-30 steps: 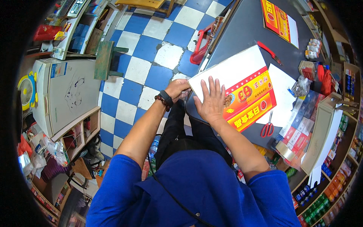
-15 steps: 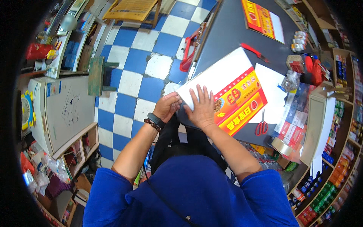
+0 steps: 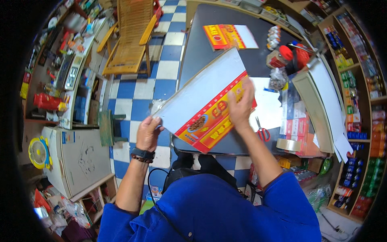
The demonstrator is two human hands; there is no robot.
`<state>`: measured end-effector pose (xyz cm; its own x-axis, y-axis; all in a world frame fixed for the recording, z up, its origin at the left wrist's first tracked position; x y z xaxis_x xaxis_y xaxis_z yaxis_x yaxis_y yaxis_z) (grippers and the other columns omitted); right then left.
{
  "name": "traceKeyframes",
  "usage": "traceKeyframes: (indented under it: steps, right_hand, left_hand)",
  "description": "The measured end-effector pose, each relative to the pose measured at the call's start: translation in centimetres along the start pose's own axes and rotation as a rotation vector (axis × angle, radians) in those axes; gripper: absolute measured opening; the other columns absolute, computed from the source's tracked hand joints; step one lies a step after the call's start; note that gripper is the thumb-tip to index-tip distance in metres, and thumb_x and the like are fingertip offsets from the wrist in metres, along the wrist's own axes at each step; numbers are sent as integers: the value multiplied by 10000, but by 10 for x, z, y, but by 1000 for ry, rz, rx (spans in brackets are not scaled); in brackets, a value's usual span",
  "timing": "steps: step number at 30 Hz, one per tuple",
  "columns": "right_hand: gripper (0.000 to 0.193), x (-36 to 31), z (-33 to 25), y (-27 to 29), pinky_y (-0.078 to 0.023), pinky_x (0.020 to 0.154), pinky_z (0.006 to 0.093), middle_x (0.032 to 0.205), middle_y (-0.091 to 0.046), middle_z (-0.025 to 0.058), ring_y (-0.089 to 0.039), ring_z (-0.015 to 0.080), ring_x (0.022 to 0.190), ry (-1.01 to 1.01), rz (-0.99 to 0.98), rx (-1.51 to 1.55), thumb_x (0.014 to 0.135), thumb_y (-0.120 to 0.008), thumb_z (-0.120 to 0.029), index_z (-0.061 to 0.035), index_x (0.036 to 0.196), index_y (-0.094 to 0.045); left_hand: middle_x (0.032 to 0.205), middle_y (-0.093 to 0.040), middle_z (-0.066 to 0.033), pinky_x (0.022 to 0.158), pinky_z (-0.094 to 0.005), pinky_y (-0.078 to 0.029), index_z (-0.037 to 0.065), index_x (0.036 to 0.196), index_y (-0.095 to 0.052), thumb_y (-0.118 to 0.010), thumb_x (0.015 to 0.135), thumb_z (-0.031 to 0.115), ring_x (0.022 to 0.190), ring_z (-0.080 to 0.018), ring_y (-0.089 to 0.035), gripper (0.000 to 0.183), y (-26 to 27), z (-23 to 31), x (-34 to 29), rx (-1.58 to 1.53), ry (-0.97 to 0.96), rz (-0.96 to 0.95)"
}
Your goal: The person assembles flat cardboard boxes into rectangular containers using a utility knife to cut and clear tape to seal the edges. The person folds the panels, trims excess material, and tapes the seams to form finished boxes.
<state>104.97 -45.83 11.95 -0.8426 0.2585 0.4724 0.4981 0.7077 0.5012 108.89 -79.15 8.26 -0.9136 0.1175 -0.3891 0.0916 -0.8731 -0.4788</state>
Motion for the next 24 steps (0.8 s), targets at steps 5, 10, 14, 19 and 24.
traceKeyframes:
  steps: [5,10,14,19,24]
  right_hand:
    - [674,70,-14,87,-372,1105,400,1463,-399,197,-458,284,1309,-63,2,490,997,-594,-287,-26,1508,-242]
    - [671,55,-5,131,-437,1024,363,1230,-571,135,-617,217,1087,-136,-78,717,969,-662,-287,-42,1471,-291]
    - [636,25,19,145,-447,991,310,1144,-573,88,-625,200,1064,-224,-121,888,928,-715,-200,-46,1414,-336]
    - [332,-3,49,170,-475,997,345,1037,-629,62,-641,204,1078,-259,-256,947,892,-731,-91,-48,1163,-545]
    - [276,-8,64,185,-478,992,319,1047,-648,62,-646,194,1073,-329,-282,935,902,-721,-89,-54,1132,-572]
  left_hand:
    - [945,-667,-39,762,-259,-499,-3,1084,-698,-689,931,132,824,-117,-602,204,-47,76,-35,369,-366,-45]
    - [1011,-653,-54,789,-262,-500,10,1053,-715,-694,921,78,909,-128,-601,150,-78,93,-49,535,-604,-170]
    - [1018,-652,-54,801,-245,-490,16,1023,-705,-681,933,79,925,-125,-594,112,-76,72,-52,584,-580,-211]
    - [1013,-665,-40,790,-242,-487,25,1023,-696,-700,930,111,890,-98,-593,126,-96,64,-78,599,-493,-186]
    - [1020,-671,-46,798,-245,-488,25,1031,-695,-696,931,102,898,-105,-600,126,-94,62,-81,646,-529,-156]
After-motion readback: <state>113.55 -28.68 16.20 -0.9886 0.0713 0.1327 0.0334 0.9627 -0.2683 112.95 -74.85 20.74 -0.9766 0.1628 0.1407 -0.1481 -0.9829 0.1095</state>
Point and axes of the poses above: each hand's wrist, its own x-axis towards the middle knuckle, its own y-axis out of the back of the hand, z = x × y, the point moved 3 cm from there along x, towards the middle knuckle
